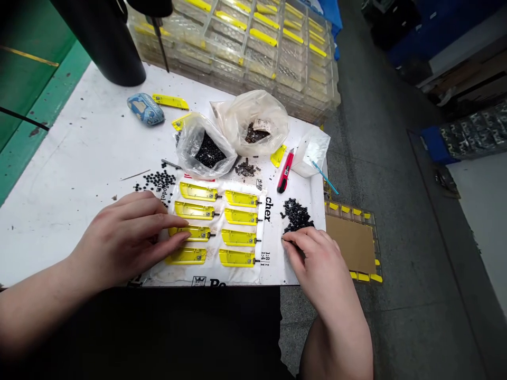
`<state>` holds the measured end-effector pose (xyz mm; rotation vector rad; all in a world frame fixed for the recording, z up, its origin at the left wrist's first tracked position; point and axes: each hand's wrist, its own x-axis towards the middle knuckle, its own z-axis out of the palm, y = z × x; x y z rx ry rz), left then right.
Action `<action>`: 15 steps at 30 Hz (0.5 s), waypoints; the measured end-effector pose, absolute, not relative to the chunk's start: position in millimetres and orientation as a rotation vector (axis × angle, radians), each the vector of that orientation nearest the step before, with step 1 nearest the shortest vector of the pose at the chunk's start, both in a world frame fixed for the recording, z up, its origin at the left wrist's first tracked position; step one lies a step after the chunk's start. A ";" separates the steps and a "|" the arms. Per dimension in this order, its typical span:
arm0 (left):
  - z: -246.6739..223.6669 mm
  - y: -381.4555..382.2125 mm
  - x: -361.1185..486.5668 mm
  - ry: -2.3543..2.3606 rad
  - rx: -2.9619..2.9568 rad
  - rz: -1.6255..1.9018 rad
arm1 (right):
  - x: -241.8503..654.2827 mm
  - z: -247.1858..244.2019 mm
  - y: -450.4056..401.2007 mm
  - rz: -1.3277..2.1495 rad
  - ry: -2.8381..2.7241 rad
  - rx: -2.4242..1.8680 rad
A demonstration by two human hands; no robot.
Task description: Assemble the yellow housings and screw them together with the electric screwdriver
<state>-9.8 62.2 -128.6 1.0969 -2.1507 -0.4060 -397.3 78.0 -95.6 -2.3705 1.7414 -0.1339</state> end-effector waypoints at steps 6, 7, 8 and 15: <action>-128.1 62.8 -9.8 -2.139 1.090 -0.395 | -390.8 -98.2 73.1 -0.150 1.694 -2.394; -128.0 63.1 -9.7 -2.137 1.090 -0.397 | -389.9 -97.4 72.8 -0.165 1.683 -2.413; -127.8 63.4 -9.6 -2.135 1.091 -0.401 | -388.8 -96.0 72.7 -0.184 1.674 -2.430; -124.6 64.1 -8.7 -2.082 1.149 -0.512 | -374.4 -84.6 79.3 -0.436 1.792 -2.224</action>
